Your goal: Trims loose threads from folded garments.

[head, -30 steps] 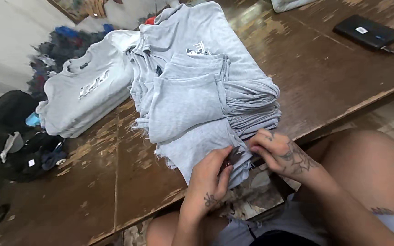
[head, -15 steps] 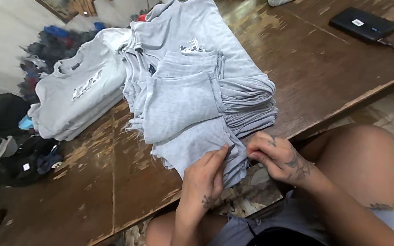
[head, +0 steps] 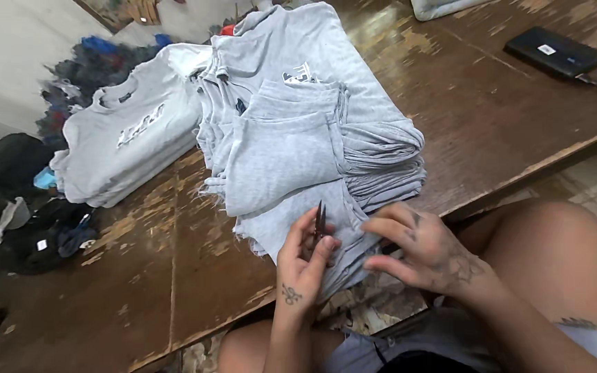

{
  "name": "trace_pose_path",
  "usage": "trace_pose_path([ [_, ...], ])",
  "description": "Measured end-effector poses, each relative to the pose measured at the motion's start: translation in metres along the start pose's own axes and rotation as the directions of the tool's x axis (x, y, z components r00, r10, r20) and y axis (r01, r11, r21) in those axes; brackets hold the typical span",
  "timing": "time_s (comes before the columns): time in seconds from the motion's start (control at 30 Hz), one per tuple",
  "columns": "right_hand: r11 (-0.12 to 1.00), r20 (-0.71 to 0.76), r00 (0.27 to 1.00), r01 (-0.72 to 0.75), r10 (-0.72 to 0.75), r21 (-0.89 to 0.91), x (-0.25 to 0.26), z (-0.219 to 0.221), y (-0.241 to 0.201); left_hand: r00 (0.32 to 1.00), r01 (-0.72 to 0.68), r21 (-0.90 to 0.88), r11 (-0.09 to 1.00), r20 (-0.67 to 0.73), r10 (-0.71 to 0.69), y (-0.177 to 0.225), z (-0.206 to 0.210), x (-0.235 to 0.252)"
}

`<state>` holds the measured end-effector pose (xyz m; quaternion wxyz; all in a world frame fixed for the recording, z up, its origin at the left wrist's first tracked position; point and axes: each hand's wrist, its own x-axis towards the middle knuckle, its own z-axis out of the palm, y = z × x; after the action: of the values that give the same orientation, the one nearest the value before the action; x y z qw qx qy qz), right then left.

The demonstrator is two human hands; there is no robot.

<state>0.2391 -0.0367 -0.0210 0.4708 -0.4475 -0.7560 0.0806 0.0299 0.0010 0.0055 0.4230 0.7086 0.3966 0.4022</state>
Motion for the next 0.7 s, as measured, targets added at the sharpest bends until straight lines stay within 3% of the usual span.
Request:
trace_pose_path([
  [0.07, 0.998, -0.038, 0.999, -0.010, 0.008, -0.054, -0.001, 0.021, 0.011, 0.999, 0.041, -0.083, 0.996, -0.021, -0.042, -0.006, 0.005, -0.002],
  [0.13, 0.999, -0.117, 0.993, -0.010, 0.004, -0.047, -0.003, 0.018, 0.018, 0.999, 0.033, -0.053, 0.998, -0.006, -0.033, -0.008, 0.003, -0.002],
  [0.27, 0.999, 0.087, 0.996, -0.024, 0.021, 0.028, -0.009, -0.037, 0.013, 0.999, -0.013, -0.002, 1.000, 0.047, 0.013, -0.011, -0.013, -0.008],
  [0.3, 0.999, 0.075, 0.997, -0.025, 0.021, 0.049, -0.007, -0.039, 0.012, 0.997, -0.054, 0.016, 0.998, 0.047, 0.054, -0.011, -0.016, -0.008],
  [0.4, 0.990, -0.003, 0.993, -0.121, 0.122, 0.068, 0.001, -0.013, 0.010, 0.984, -0.180, 0.034, 0.983, 0.000, 0.180, -0.011, -0.011, -0.003],
  [0.53, 0.958, 0.099, 0.963, -0.262, 0.251, 0.120, 0.008, 0.026, 0.016, 0.979, -0.199, -0.038, 0.979, 0.042, 0.201, -0.007, 0.012, 0.003],
  [0.7, 0.952, 0.108, 0.977, -0.204, 0.183, 0.228, -0.007, 0.007, 0.036, 0.974, -0.157, 0.279, 0.947, 0.202, 0.102, -0.006, 0.006, 0.006],
])
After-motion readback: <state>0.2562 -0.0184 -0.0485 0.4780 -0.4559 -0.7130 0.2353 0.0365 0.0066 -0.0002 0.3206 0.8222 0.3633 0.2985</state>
